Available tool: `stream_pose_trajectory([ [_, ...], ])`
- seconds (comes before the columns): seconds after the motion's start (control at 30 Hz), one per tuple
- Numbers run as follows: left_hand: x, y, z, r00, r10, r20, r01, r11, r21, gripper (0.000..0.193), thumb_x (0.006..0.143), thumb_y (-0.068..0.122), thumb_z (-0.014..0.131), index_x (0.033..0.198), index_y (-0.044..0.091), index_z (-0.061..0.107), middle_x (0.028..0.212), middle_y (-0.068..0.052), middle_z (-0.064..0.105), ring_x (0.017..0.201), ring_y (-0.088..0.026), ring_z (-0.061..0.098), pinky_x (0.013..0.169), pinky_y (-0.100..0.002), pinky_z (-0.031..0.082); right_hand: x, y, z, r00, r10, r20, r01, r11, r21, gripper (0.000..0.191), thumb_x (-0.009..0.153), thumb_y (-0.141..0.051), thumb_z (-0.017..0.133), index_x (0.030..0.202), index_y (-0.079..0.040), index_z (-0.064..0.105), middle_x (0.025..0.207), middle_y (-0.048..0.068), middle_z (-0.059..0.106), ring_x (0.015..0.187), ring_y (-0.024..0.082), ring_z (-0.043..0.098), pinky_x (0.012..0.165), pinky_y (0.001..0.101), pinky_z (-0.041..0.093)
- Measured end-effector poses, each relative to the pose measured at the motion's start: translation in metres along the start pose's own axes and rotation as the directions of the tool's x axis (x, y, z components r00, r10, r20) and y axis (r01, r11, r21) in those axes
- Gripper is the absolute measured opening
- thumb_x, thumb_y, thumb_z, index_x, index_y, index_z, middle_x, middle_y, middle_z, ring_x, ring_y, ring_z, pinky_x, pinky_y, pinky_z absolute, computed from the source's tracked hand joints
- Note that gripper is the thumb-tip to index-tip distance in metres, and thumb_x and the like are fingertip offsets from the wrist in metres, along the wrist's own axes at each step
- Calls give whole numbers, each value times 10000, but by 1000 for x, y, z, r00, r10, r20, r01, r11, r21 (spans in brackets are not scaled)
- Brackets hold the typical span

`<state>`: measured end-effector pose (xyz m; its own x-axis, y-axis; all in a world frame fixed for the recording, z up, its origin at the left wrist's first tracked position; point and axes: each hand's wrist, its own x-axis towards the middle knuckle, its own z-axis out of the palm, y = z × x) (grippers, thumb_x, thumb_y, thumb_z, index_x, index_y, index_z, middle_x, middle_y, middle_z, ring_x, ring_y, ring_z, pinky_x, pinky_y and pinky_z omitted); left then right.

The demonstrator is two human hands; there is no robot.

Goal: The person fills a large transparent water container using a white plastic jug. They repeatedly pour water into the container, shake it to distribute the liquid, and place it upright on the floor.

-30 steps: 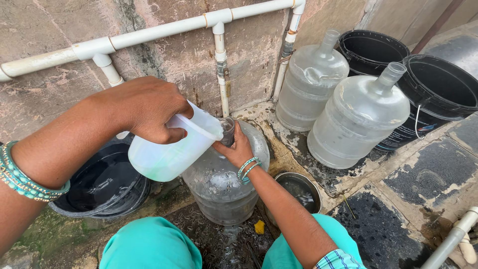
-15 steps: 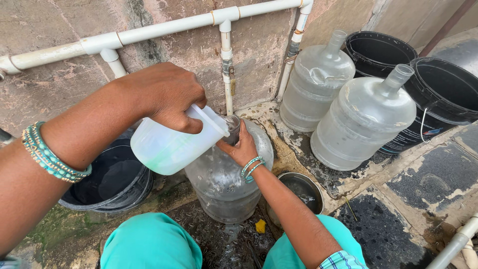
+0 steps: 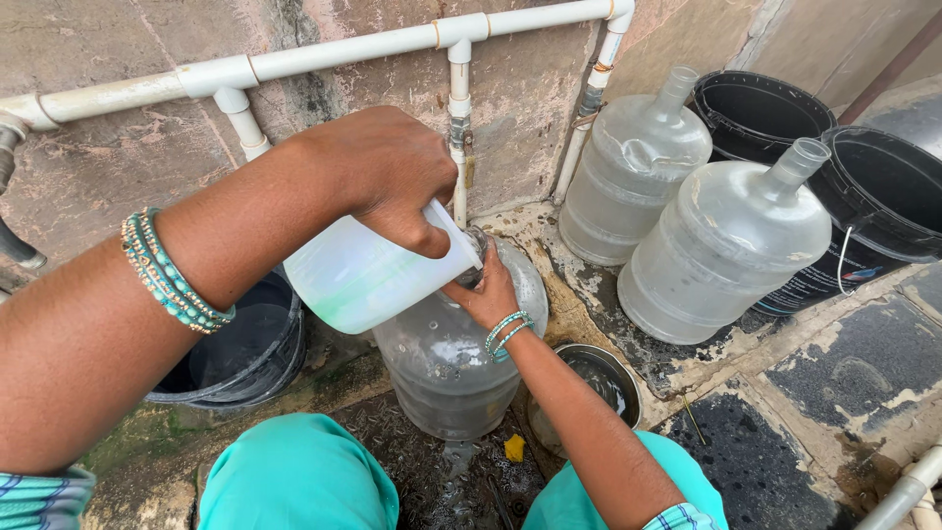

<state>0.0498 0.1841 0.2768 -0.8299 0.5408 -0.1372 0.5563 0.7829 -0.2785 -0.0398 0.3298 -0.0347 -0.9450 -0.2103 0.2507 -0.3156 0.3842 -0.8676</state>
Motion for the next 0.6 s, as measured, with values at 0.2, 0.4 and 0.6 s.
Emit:
stream_pose_trajectory([
  [0.2, 4, 6, -2, 1000, 20, -12, -19, 998, 59, 473, 676, 523, 669, 815, 90, 801, 691, -156, 721, 663, -343, 706, 622, -466, 563, 1, 7, 3, 1000, 5, -14, -5, 1000, 17, 1162, 599, -324, 896, 1527, -13, 269, 1202, 130, 675, 971, 284, 695, 849, 362, 567],
  [0.4, 3, 5, 0, 999, -26, -27, 28, 997, 68, 497, 693, 550, 676, 815, 84, 798, 725, -167, 727, 702, -356, 710, 663, -466, 566, -6, -8, -2, 977, -208, -48, 213, 970, 121, 953, 712, -323, 904, 1475, -51, 404, 1323, 149, 636, 1217, 257, 631, 1012, 388, 508],
  [0.6, -22, -25, 35, 950, -305, -60, 302, 951, -61, 478, 807, 535, 661, 949, 102, 804, 900, -197, 744, 860, -384, 713, 775, -486, 559, -8, -16, -4, 989, -150, 0, 147, 968, 202, 817, 748, -326, 891, 1391, -58, 464, 1303, 129, 656, 1218, 235, 644, 1058, 380, 518],
])
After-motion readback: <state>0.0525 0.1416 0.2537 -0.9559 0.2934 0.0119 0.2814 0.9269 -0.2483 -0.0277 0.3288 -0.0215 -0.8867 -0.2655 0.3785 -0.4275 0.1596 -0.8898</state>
